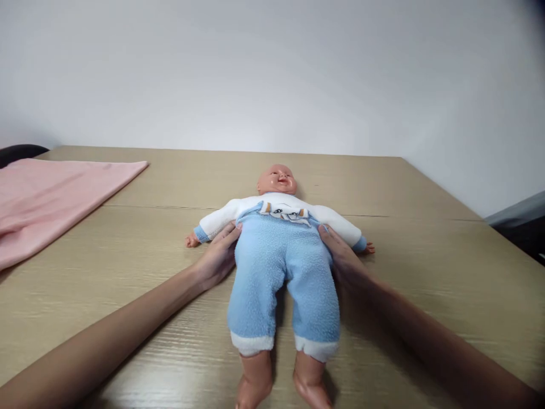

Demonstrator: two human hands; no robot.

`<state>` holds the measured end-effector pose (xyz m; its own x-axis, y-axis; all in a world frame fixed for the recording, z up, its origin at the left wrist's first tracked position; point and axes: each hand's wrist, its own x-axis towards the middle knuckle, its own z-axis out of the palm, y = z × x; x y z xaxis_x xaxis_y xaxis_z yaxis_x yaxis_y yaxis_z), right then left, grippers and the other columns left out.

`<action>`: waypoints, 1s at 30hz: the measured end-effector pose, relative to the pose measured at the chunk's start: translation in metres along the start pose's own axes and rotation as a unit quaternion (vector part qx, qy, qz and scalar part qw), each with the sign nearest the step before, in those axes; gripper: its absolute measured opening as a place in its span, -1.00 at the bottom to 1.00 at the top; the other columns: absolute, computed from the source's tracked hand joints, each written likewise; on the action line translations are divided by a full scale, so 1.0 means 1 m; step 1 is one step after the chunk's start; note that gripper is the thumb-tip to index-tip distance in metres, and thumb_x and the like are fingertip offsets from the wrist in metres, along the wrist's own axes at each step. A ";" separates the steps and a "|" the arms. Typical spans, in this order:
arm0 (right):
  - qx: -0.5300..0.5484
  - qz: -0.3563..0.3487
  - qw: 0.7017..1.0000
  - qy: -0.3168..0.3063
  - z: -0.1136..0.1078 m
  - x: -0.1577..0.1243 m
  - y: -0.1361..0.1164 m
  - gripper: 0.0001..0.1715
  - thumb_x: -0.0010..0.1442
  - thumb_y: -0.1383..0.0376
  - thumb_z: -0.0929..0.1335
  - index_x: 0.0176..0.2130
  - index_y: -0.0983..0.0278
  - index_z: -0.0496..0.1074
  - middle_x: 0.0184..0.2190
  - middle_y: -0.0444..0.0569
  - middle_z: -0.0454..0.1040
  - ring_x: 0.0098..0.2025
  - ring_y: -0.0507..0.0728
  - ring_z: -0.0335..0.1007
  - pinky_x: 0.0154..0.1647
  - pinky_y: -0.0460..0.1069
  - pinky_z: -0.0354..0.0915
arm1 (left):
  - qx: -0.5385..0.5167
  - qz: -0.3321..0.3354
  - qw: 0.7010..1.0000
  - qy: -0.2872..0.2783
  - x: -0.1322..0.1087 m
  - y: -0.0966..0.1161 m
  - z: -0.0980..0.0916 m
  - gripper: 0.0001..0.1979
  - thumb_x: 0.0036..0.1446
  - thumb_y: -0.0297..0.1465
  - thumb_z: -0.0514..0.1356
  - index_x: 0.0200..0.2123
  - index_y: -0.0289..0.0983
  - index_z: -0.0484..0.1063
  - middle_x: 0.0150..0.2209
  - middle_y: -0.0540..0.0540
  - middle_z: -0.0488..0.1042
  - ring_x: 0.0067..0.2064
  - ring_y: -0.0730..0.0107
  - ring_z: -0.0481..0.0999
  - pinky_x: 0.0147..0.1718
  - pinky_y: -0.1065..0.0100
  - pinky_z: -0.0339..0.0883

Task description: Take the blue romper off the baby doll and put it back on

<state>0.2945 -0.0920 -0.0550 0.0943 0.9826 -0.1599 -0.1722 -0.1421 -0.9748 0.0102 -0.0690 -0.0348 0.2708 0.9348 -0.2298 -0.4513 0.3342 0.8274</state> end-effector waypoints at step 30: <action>-0.166 -0.262 0.943 0.121 -0.008 0.017 0.000 -0.61 0.32 -0.01 0.46 0.00 0.13 0.41 -0.04 0.01 0.53 0.04 0.24 0.51 0.17 0.16 0.41 | 0.321 0.271 0.906 0.049 0.017 0.016 -0.025 -0.69 0.44 -0.06 0.21 -0.17 -0.18 0.47 -0.16 -0.04 0.52 -0.04 0.22 0.45 0.07 0.26 0.31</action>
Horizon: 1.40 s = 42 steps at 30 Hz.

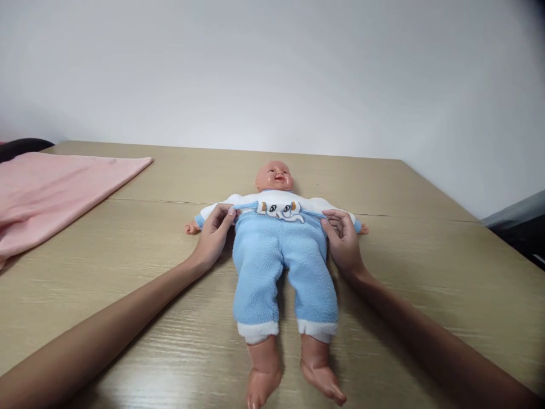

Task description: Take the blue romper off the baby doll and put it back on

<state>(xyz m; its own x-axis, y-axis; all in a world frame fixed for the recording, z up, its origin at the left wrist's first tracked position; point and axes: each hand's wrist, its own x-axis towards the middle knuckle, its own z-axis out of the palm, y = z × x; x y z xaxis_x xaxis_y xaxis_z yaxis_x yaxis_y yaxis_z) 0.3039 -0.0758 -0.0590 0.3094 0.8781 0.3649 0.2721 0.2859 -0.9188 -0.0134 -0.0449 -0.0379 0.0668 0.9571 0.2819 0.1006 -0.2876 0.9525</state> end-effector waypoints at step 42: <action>-0.089 -0.311 0.782 -0.533 0.154 0.116 -0.103 -0.45 0.04 0.54 0.30 -0.02 0.23 0.58 0.00 0.05 0.62 0.08 0.24 0.52 0.19 0.16 0.36 | 0.019 0.165 0.976 0.140 -0.022 -0.006 0.004 -0.75 0.50 -0.07 0.16 -0.09 -0.11 0.37 -0.09 -0.11 0.43 -0.04 0.18 0.47 0.08 0.09 0.40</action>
<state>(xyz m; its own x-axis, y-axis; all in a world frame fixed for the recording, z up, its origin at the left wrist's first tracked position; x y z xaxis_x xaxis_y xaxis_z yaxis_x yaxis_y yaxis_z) 0.1720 0.0559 0.0549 -0.8426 0.4383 0.3130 0.2194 0.8100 -0.5438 -0.0113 -0.0650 -0.0500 -0.1723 0.7829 0.5978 0.1572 -0.5772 0.8013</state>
